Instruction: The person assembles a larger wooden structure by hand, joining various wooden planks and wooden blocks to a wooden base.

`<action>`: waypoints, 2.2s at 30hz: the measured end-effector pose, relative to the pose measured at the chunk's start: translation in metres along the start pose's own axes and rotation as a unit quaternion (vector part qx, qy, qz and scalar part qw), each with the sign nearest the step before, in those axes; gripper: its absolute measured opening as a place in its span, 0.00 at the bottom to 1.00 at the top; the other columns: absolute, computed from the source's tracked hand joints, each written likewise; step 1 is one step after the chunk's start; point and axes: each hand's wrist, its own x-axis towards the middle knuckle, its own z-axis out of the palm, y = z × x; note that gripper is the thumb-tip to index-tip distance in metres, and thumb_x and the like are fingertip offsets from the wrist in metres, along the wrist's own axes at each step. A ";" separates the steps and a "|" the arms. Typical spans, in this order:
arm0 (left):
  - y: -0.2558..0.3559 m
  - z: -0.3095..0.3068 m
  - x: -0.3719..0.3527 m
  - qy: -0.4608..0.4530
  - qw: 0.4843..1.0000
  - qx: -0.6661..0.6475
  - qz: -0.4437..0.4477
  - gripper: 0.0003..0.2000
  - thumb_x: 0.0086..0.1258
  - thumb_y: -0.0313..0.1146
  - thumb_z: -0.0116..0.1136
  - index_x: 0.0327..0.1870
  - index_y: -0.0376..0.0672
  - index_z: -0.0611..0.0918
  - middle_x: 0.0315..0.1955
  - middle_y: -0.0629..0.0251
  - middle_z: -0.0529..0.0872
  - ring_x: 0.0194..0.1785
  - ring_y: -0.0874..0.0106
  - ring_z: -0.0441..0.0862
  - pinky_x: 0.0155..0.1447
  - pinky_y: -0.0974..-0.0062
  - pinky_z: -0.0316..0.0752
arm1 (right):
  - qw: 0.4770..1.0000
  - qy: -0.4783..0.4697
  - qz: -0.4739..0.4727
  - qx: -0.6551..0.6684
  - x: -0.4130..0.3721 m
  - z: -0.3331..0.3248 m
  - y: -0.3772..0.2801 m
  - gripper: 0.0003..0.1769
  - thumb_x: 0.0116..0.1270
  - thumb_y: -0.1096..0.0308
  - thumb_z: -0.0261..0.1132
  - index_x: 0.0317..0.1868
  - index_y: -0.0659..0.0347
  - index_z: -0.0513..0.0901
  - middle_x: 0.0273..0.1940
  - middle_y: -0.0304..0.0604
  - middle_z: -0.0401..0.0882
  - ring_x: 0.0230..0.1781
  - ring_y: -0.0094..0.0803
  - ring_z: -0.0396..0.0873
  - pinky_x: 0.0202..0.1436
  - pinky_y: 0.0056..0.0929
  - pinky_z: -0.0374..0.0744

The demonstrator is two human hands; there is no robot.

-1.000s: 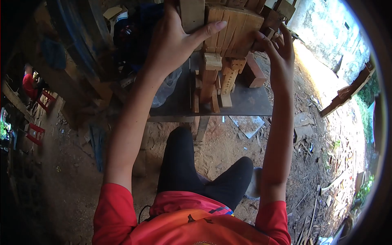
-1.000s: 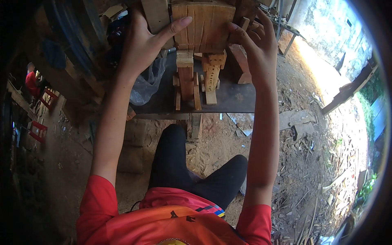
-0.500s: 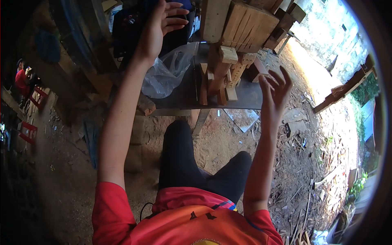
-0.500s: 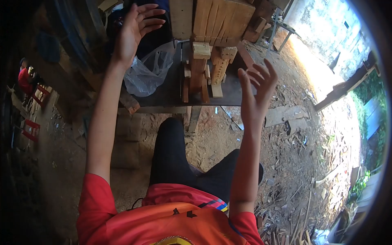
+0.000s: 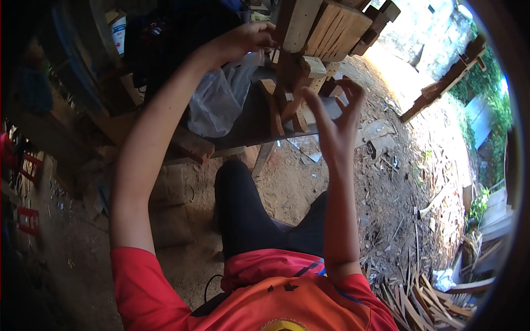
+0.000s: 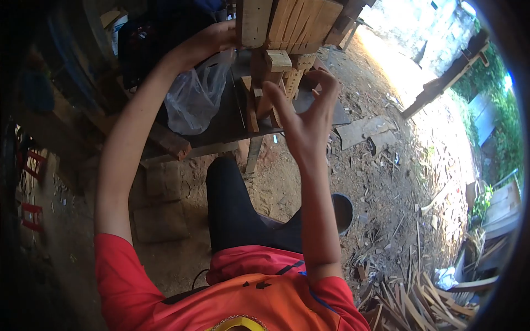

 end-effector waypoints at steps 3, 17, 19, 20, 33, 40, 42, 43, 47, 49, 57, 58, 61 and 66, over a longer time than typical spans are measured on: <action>-0.020 0.011 0.032 0.004 0.983 -0.180 0.016 0.28 0.86 0.49 0.47 0.78 0.43 0.70 0.71 0.57 0.79 0.77 0.67 0.73 0.81 0.66 0.64 | 0.999 -0.003 0.008 -0.036 -0.001 0.018 -0.009 0.47 0.59 0.44 0.84 0.63 0.67 0.68 0.64 0.58 0.69 0.69 0.53 0.71 0.71 0.47 0.71; -0.056 0.007 0.091 -0.013 0.869 0.118 0.480 0.20 0.82 0.33 0.61 0.70 0.34 0.76 0.60 0.57 0.86 0.62 0.72 0.83 0.69 0.71 0.78 | 0.992 0.031 0.018 -0.121 0.005 0.057 0.007 0.43 0.69 0.48 0.75 0.71 0.70 0.69 0.79 0.81 0.50 0.79 0.76 0.59 0.73 0.57 0.72; -0.058 0.011 0.093 -0.067 0.925 -0.047 0.372 0.19 0.81 0.32 0.63 0.68 0.33 0.77 0.59 0.57 0.87 0.59 0.73 0.84 0.66 0.72 0.80 | 0.993 0.033 0.009 -0.110 0.007 0.060 0.010 0.42 0.71 0.49 0.73 0.73 0.69 0.69 0.80 0.82 0.49 0.79 0.77 0.59 0.73 0.56 0.73; -0.057 0.013 0.092 -0.081 0.937 -0.101 0.325 0.19 0.81 0.31 0.63 0.67 0.33 0.78 0.58 0.57 0.87 0.58 0.73 0.85 0.65 0.72 0.81 | 0.994 0.033 0.009 -0.108 0.007 0.061 0.011 0.41 0.71 0.49 0.72 0.73 0.69 0.69 0.80 0.82 0.49 0.79 0.77 0.59 0.73 0.57 0.73; -0.023 0.029 0.071 -0.033 0.981 -0.145 0.125 0.22 0.80 0.35 0.63 0.71 0.37 0.76 0.62 0.58 0.85 0.61 0.71 0.86 0.64 0.70 0.84 | 0.998 -0.050 -0.028 0.010 0.028 0.042 0.042 0.33 0.72 0.53 0.70 0.72 0.61 0.78 0.81 0.75 0.52 0.82 0.69 0.57 0.77 0.56 0.69; -0.003 0.047 0.064 0.015 0.968 -0.240 0.066 0.23 0.83 0.42 0.56 0.72 0.41 0.75 0.61 0.60 0.86 0.60 0.72 0.87 0.62 0.71 0.85 | 0.975 -0.159 0.020 0.152 0.050 0.024 0.062 0.29 0.72 0.59 0.69 0.69 0.64 0.80 0.81 0.60 0.60 0.81 0.53 0.65 0.79 0.46 0.68; 0.000 0.051 0.062 0.024 0.965 -0.256 0.057 0.23 0.85 0.44 0.54 0.72 0.41 0.75 0.61 0.61 0.86 0.60 0.72 0.87 0.62 0.71 0.86 | 0.962 -0.188 0.026 0.197 0.055 0.019 0.067 0.29 0.72 0.61 0.69 0.69 0.65 0.79 0.80 0.56 0.63 0.80 0.48 0.67 0.78 0.44 0.69; 0.002 0.054 0.062 0.024 0.963 -0.263 0.052 0.23 0.85 0.45 0.53 0.72 0.42 0.75 0.61 0.61 0.86 0.60 0.72 0.87 0.62 0.71 0.86 | 0.956 -0.199 0.024 0.215 0.058 0.018 0.069 0.28 0.72 0.62 0.69 0.69 0.66 0.79 0.80 0.54 0.64 0.79 0.45 0.68 0.78 0.43 0.70; 0.009 0.063 0.058 0.038 0.956 -0.287 0.041 0.24 0.87 0.50 0.49 0.73 0.44 0.75 0.61 0.62 0.86 0.60 0.73 0.88 0.61 0.72 0.87 | 0.935 -0.253 0.016 0.248 0.069 0.010 0.082 0.29 0.74 0.62 0.70 0.71 0.66 0.77 0.79 0.49 0.66 0.77 0.38 0.70 0.77 0.40 0.71; 0.014 0.067 0.057 0.046 0.953 -0.299 0.032 0.24 0.88 0.51 0.48 0.73 0.44 0.75 0.59 0.63 0.87 0.59 0.73 0.89 0.61 0.72 0.87 | 0.928 -0.270 0.020 0.256 0.073 0.009 0.086 0.32 0.76 0.61 0.70 0.74 0.65 0.74 0.78 0.48 0.68 0.76 0.36 0.71 0.77 0.39 0.71; 0.016 0.074 0.055 0.078 0.958 -0.270 0.063 0.21 0.87 0.48 0.51 0.68 0.42 0.79 0.52 0.65 0.89 0.51 0.76 0.90 0.55 0.76 0.88 | 0.921 -0.309 0.011 0.236 0.080 0.005 0.097 0.45 0.75 0.52 0.72 0.83 0.60 0.63 0.71 0.48 0.77 0.74 0.34 0.74 0.79 0.41 0.70; 0.017 0.073 0.056 0.072 0.958 -0.271 0.060 0.21 0.87 0.48 0.50 0.67 0.42 0.80 0.51 0.65 0.89 0.50 0.77 0.90 0.54 0.77 0.88 | 0.923 -0.309 0.007 0.231 0.081 0.005 0.099 0.46 0.75 0.51 0.73 0.83 0.60 0.62 0.71 0.49 0.78 0.74 0.35 0.74 0.79 0.41 0.70; 0.016 0.070 0.058 0.068 0.962 -0.260 0.048 0.19 0.87 0.47 0.50 0.64 0.42 0.81 0.48 0.66 0.90 0.48 0.77 0.90 0.51 0.77 0.88 | 0.924 -0.306 -0.003 0.228 0.081 0.004 0.100 0.47 0.73 0.49 0.74 0.83 0.60 0.63 0.72 0.49 0.77 0.74 0.36 0.74 0.79 0.42 0.70; 0.023 0.073 0.055 0.085 0.962 -0.259 0.028 0.18 0.87 0.46 0.49 0.60 0.42 0.83 0.45 0.68 0.90 0.46 0.77 0.90 0.50 0.78 0.88 | 0.949 -0.255 -0.062 0.175 0.072 0.001 0.100 0.45 0.72 0.49 0.75 0.80 0.62 0.66 0.72 0.51 0.76 0.76 0.40 0.73 0.78 0.43 0.71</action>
